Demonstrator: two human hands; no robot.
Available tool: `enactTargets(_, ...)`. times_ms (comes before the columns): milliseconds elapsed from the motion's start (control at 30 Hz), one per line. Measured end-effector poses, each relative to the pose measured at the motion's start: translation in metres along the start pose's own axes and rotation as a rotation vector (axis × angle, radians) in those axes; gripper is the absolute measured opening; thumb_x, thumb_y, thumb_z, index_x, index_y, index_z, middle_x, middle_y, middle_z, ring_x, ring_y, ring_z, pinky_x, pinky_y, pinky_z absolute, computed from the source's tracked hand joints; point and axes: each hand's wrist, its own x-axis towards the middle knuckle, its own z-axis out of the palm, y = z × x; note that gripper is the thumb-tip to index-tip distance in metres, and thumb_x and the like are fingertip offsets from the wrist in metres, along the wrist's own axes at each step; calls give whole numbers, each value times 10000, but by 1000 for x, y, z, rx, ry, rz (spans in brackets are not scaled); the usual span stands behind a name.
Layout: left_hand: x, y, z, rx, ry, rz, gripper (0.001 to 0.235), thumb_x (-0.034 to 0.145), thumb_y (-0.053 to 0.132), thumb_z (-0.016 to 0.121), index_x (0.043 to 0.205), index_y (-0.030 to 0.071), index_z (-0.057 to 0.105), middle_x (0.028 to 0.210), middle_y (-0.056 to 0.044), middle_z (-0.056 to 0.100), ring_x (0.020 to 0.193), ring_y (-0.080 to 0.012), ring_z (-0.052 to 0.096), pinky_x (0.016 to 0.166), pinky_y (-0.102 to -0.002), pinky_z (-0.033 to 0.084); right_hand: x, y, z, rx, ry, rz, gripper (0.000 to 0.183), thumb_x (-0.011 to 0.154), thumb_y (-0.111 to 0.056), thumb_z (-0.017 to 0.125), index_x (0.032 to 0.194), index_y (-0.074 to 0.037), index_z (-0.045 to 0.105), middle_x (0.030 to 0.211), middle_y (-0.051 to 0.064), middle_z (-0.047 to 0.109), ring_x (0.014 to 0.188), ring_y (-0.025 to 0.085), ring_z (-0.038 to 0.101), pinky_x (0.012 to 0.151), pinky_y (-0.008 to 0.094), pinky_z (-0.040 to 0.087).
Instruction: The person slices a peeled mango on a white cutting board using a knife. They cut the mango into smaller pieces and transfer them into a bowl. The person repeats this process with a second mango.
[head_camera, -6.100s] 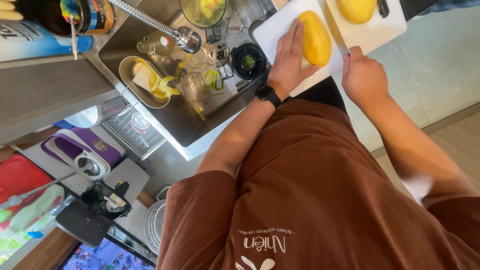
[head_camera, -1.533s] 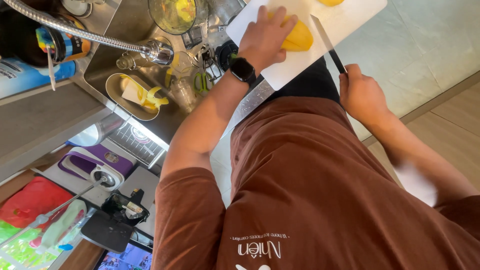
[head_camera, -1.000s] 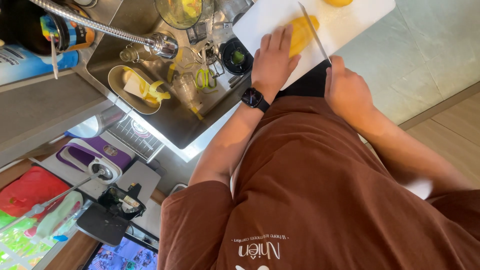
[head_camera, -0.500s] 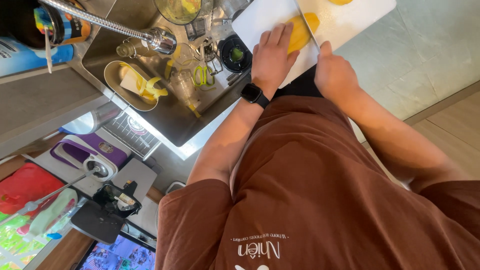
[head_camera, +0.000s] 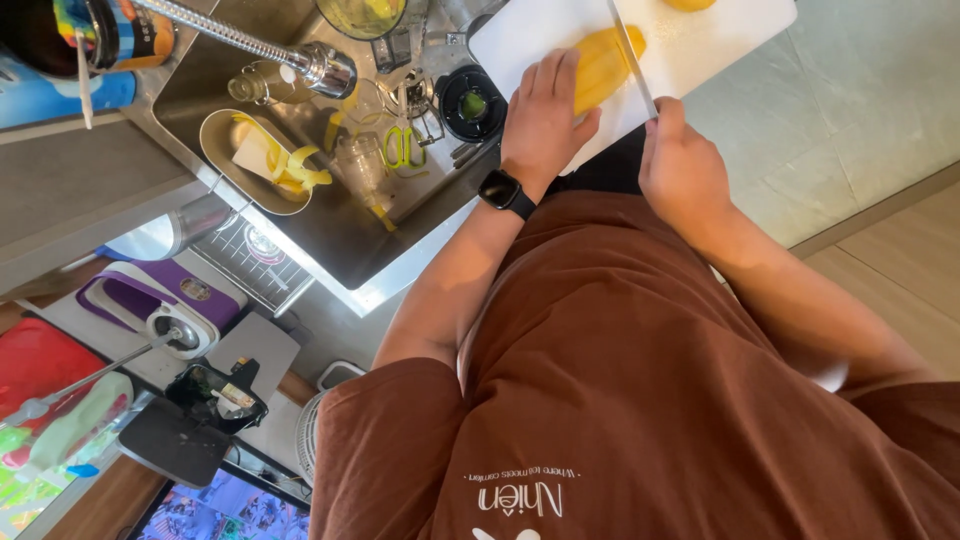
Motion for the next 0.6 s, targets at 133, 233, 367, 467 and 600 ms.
enactTargets(133, -1, -4, -4, -53, -22, 37, 666, 844, 241, 818, 1385, 68, 471, 1376, -88, 533, 1186, -315, 589, 890, -435, 602, -7, -10, -5, 20, -88, 28, 268, 1119, -155, 375, 1318, 24, 402, 819, 303, 618, 665, 593, 565, 585, 660, 408)
enactTargets(233, 0, -5, 1, -55, -12, 31, 663, 847, 255, 826, 1392, 75, 494, 1383, -77, 549, 1187, -305, 594, 898, -436, 596, -8, -8, 1, 28, -90, -6, 260, 1115, -144, 385, 1315, 21, 398, 807, 324, 627, 670, 610, 564, 582, 667, 394)
enactTargets(367, -2, -8, 8, -83, -12, 10, 665, 842, 250, 831, 1398, 81, 508, 1389, -74, 568, 1195, -304, 598, 926, -438, 593, -7, -10, 1, 9, -165, 35, 213, 1116, -127, 365, 1249, 39, 377, 738, 304, 607, 596, 577, 540, 530, 642, 365)
enactTargets(467, -3, -9, 13, -73, -17, -5, 674, 832, 262, 832, 1402, 93, 515, 1400, -56, 571, 1202, -297, 598, 916, -444, 597, 3, -30, -15, -31, -293, 145, 148, 1034, -65, 334, 1152, 21, 356, 777, 317, 616, 645, 577, 561, 563, 638, 390)
enactTargets(600, -2, -12, 20, -73, -4, -10, 683, 833, 276, 821, 1417, 97, 516, 1413, -49, 574, 1255, -287, 587, 963, -453, 589, 38, -24, 8, -14, -294, 170, 156, 1085, -115, 322, 1156, 21, 353, 858, 354, 625, 730, 599, 587, 617, 669, 417)
